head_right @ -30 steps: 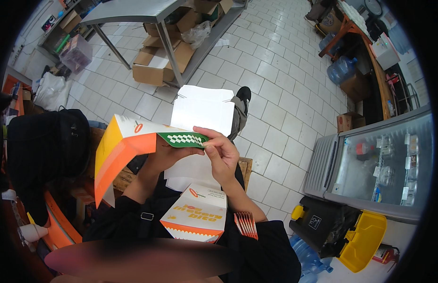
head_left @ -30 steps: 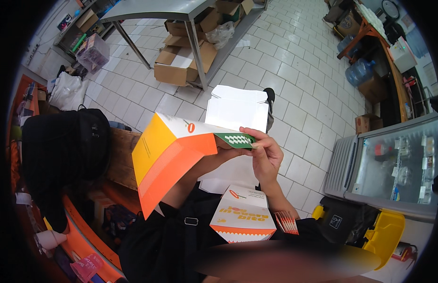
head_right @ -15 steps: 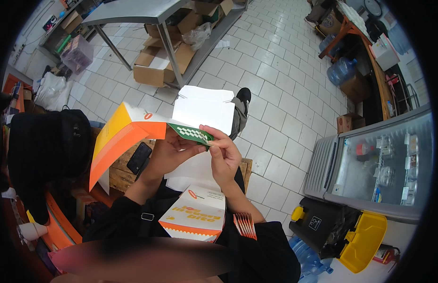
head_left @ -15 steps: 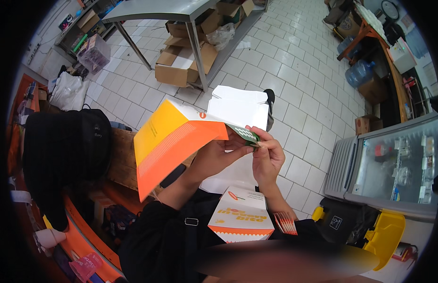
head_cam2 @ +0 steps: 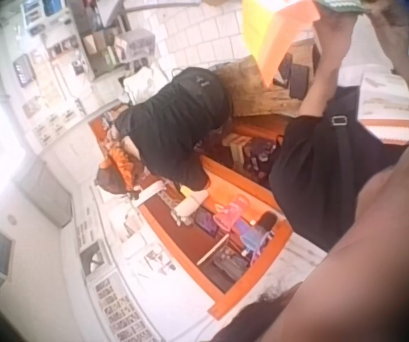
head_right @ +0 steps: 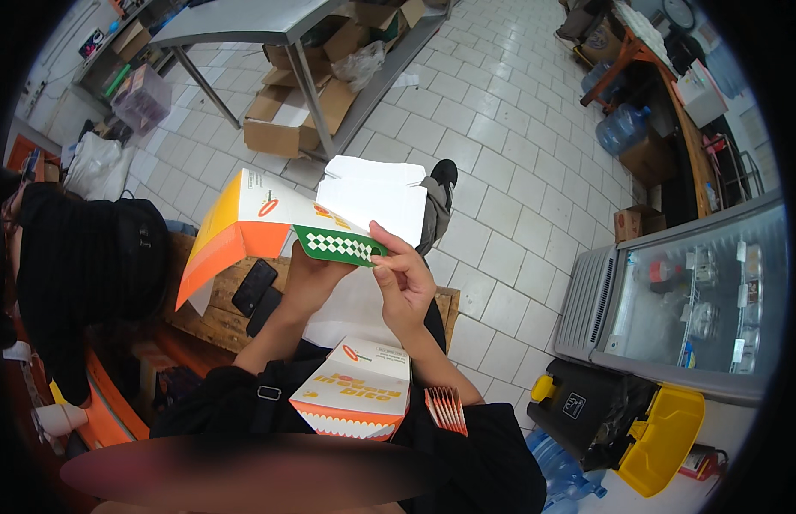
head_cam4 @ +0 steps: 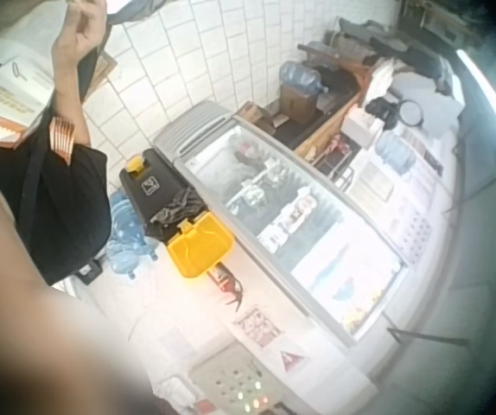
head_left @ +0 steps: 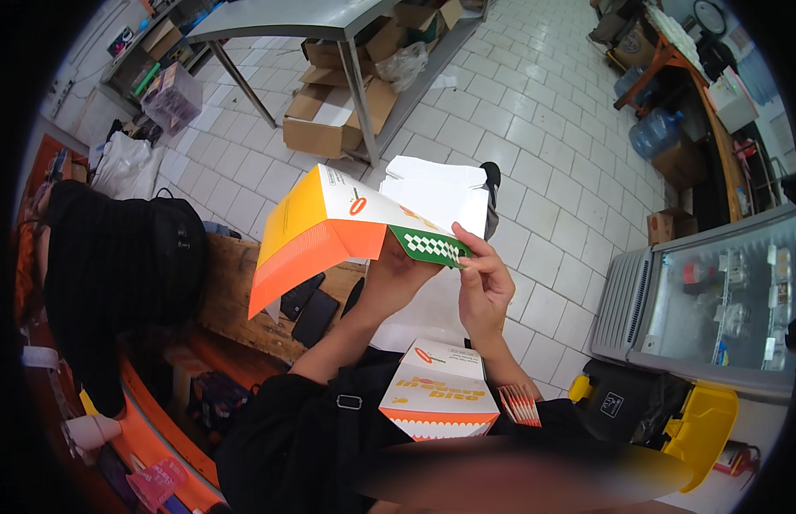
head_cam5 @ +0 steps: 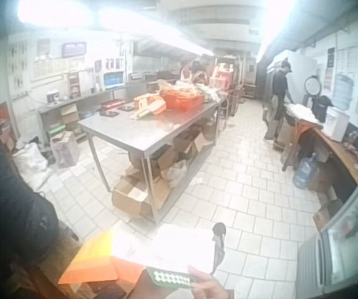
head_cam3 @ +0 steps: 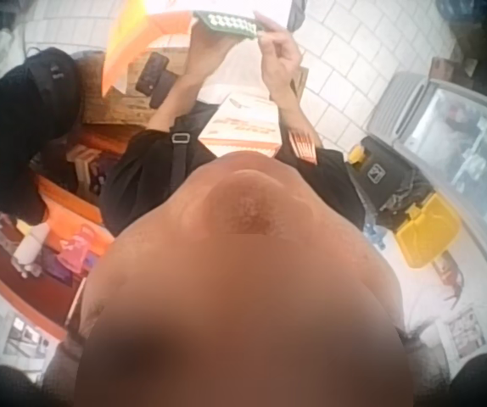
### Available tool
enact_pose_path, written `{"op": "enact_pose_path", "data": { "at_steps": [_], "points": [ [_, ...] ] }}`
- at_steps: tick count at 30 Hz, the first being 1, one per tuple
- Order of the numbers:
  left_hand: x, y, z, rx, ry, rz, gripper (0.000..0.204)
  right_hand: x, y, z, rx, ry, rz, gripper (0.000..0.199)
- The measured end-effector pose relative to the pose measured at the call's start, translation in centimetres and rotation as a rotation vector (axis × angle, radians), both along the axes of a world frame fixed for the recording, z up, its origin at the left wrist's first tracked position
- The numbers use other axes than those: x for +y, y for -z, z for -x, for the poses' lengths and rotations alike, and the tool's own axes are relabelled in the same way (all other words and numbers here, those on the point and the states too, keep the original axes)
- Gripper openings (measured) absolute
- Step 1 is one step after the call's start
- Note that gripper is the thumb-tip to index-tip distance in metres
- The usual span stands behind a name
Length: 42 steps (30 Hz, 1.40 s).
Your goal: The person folds flat cardboard food containers into assembled boxes by hand. They repeatedly pick up a flat piece, fold the sides and bottom, and tuck the flaps to form a finished box, then place it on a growing stack.
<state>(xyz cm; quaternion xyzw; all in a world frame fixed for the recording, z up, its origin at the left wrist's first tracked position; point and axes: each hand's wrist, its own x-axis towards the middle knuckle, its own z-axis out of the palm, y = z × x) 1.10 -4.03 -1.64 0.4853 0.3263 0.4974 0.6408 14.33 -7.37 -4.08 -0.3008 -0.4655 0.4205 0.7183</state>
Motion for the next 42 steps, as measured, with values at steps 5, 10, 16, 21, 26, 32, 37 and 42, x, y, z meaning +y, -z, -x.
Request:
{"op": "enact_pose_path", "data": {
  "at_steps": [5, 10, 16, 21, 26, 32, 37, 42],
  "points": [
    [0.5, -0.6, 0.5, -0.002, 0.123, -0.113, 0.032, 0.2, -0.1, -0.1, 0.100, -0.042, 0.030, 0.012],
    [0.5, -0.2, 0.6, 0.002, 0.083, -0.201, 0.032, 0.2, -0.3, -0.2, 0.159, -0.105, 0.077, 0.014],
    [1.0, 0.2, 0.5, 0.153, 0.095, -0.347, 0.037, 0.3, -0.4, -0.2, 0.214, -0.143, 0.112, 0.014],
    [1.1, 0.2, -0.3, 0.061, 0.073, -0.318, 0.027, 0.3, 0.0, -0.3, 0.210, -0.119, 0.065, 0.012],
    [1.4, 0.0, -0.1, 0.088, 0.117, -0.360, 0.033, 0.3, 0.3, -0.5, -0.014, -0.040, 0.001, 0.007],
    [0.8, 0.1, 0.0, 0.058, 0.061, -0.313, 0.027, 0.4, 0.0, -0.1, 0.146, -0.066, 0.005, 0.010],
    [0.2, -0.7, 0.2, 0.458, -0.011, -0.602, 0.027, 0.1, 0.8, 0.5, 0.125, 0.062, 0.136, 0.034],
    [1.3, -1.1, -0.6, 0.687, -0.047, -0.763, 0.027, 0.0, 1.8, 0.4, 0.019, -0.076, 0.058, 0.075]
  ]
}}
